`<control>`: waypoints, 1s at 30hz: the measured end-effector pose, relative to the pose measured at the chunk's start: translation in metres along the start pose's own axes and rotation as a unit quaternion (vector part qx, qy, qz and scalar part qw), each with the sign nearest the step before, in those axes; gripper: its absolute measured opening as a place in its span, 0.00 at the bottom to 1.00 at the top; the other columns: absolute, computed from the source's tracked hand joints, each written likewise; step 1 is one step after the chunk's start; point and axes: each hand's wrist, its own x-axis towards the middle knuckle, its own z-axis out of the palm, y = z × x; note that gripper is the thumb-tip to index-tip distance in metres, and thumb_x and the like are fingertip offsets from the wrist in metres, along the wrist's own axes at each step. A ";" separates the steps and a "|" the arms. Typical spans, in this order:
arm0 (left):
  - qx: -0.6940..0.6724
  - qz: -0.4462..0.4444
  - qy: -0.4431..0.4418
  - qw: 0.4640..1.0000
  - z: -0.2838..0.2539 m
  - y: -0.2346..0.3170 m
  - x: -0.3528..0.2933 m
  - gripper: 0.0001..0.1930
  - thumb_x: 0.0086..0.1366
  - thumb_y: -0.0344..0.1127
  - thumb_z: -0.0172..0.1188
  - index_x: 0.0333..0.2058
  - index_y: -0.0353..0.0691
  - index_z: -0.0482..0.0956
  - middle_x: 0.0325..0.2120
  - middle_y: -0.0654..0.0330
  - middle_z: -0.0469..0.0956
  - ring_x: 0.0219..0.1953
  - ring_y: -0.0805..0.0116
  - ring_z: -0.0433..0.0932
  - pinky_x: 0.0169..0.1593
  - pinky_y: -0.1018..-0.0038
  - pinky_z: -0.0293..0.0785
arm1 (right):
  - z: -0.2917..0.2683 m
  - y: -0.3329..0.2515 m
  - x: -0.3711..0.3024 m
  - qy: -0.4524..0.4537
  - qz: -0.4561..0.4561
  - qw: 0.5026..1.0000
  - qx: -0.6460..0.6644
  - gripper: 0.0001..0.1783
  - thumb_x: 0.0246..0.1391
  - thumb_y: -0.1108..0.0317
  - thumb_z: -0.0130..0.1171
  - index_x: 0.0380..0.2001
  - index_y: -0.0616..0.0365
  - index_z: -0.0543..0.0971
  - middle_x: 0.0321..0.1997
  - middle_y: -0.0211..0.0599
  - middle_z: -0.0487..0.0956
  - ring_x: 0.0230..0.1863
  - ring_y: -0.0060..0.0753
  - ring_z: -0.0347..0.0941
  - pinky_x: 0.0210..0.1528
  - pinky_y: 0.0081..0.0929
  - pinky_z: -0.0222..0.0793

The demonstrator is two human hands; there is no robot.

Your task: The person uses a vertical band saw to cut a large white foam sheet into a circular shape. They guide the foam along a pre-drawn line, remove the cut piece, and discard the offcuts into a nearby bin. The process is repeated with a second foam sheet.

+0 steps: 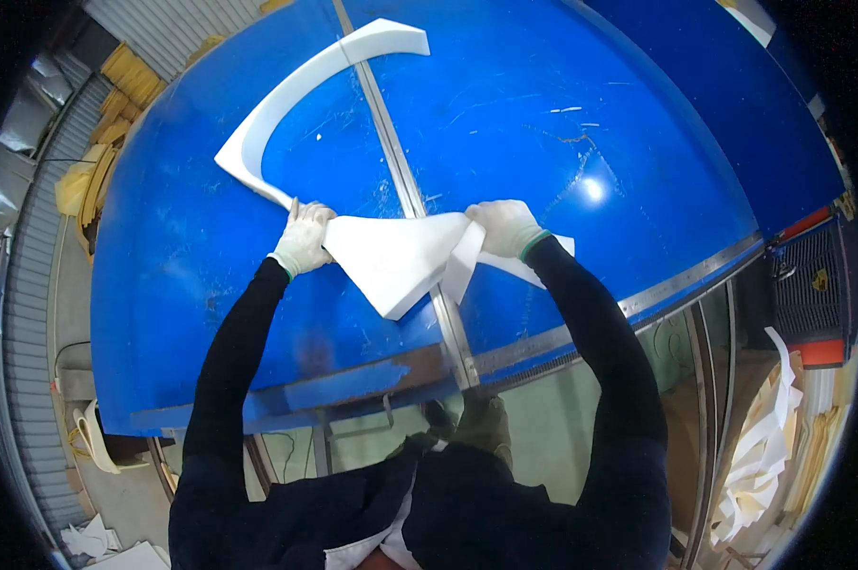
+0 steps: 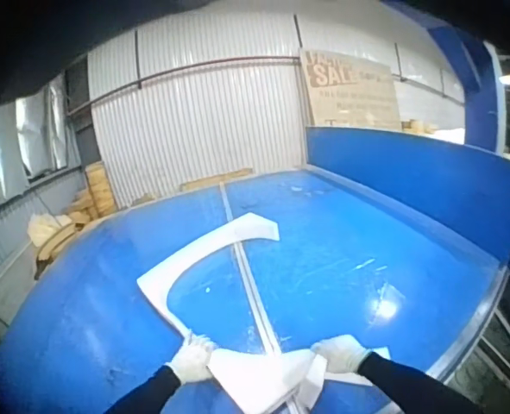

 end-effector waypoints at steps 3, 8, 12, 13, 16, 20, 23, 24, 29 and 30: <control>-0.026 -0.076 0.039 0.996 0.020 -0.024 0.042 0.34 0.48 0.51 0.75 0.49 0.39 0.75 0.44 0.52 0.78 0.54 0.52 0.76 0.67 0.42 0.57 | 0.001 0.032 0.045 0.083 0.031 0.996 -0.027 0.15 0.53 0.52 0.58 0.38 0.47 0.81 0.35 0.41 0.84 0.40 0.51 0.82 0.41 0.47 0.76; -0.056 -0.249 0.047 0.966 0.025 -0.080 0.053 0.24 0.53 0.48 0.71 0.42 0.37 0.78 0.39 0.45 0.82 0.46 0.43 0.81 0.50 0.55 0.77 | -0.006 0.087 0.100 0.128 0.237 0.962 -0.042 0.17 0.54 0.53 0.60 0.42 0.49 0.81 0.37 0.45 0.84 0.42 0.51 0.82 0.44 0.48 0.77; -0.126 -0.242 -0.027 0.962 0.029 -0.091 -0.049 0.29 0.56 0.52 0.67 0.53 0.41 0.79 0.48 0.43 0.80 0.53 0.43 0.77 0.55 0.54 0.73 | -0.042 0.113 -0.010 0.185 0.271 0.944 -0.022 0.29 0.41 0.46 0.74 0.39 0.56 0.80 0.39 0.47 0.84 0.45 0.51 0.81 0.46 0.45 0.76; -0.151 -0.245 0.004 0.958 0.044 -0.119 -0.107 0.31 0.55 0.51 0.68 0.53 0.37 0.78 0.50 0.41 0.79 0.54 0.42 0.77 0.55 0.54 0.74 | -0.047 0.095 -0.039 0.220 0.266 0.939 -0.007 0.29 0.41 0.45 0.74 0.39 0.56 0.79 0.39 0.46 0.84 0.45 0.51 0.81 0.46 0.45 0.76; -0.135 -0.384 -0.081 0.910 0.029 -0.116 -0.191 0.32 0.57 0.54 0.66 0.51 0.31 0.79 0.47 0.37 0.80 0.51 0.42 0.79 0.54 0.55 0.74 | -0.057 0.051 -0.178 0.260 0.350 0.896 0.087 0.32 0.39 0.43 0.75 0.39 0.57 0.79 0.39 0.46 0.84 0.44 0.50 0.82 0.45 0.42 0.77; -0.227 -0.301 -0.044 0.925 0.020 -0.082 -0.238 0.31 0.58 0.52 0.66 0.52 0.31 0.79 0.47 0.38 0.80 0.52 0.43 0.79 0.55 0.56 0.74 | -0.029 -0.062 -0.300 0.372 0.405 0.797 0.248 0.37 0.37 0.38 0.76 0.41 0.56 0.83 0.39 0.46 0.85 0.40 0.46 0.84 0.43 0.41 0.79; -0.281 -0.221 -0.086 0.930 0.036 -0.033 -0.212 0.31 0.59 0.52 0.65 0.52 0.32 0.78 0.48 0.38 0.80 0.52 0.44 0.79 0.55 0.57 0.74 | 0.028 -0.124 -0.374 0.400 0.457 0.782 0.139 0.35 0.41 0.36 0.72 0.41 0.56 0.82 0.39 0.47 0.83 0.44 0.52 0.80 0.48 0.42 0.76; -0.284 -0.193 -0.096 0.934 0.037 -0.015 -0.204 0.31 0.59 0.51 0.65 0.52 0.32 0.78 0.48 0.38 0.80 0.52 0.44 0.79 0.55 0.57 0.73 | 0.037 -0.145 -0.394 0.359 0.493 0.777 0.154 0.35 0.40 0.38 0.73 0.41 0.56 0.82 0.39 0.48 0.83 0.45 0.51 0.79 0.50 0.42 0.75; -0.297 -0.084 -0.121 0.943 0.030 0.023 -0.165 0.30 0.60 0.50 0.65 0.53 0.32 0.77 0.48 0.39 0.80 0.53 0.45 0.78 0.56 0.58 0.73 | 0.046 -0.284 -0.544 0.463 0.652 0.596 0.082 0.22 0.42 0.51 0.75 0.38 0.52 0.85 0.37 0.42 0.85 0.41 0.45 0.81 0.47 0.36 0.76; -0.300 -0.068 -0.122 0.944 0.028 0.031 -0.159 0.30 0.61 0.50 0.65 0.54 0.32 0.76 0.48 0.39 0.80 0.53 0.45 0.78 0.57 0.58 0.73 | 0.045 -0.311 -0.596 0.490 0.665 0.561 -0.053 0.16 0.42 0.57 0.74 0.33 0.52 0.85 0.34 0.42 0.84 0.38 0.45 0.82 0.44 0.36 0.77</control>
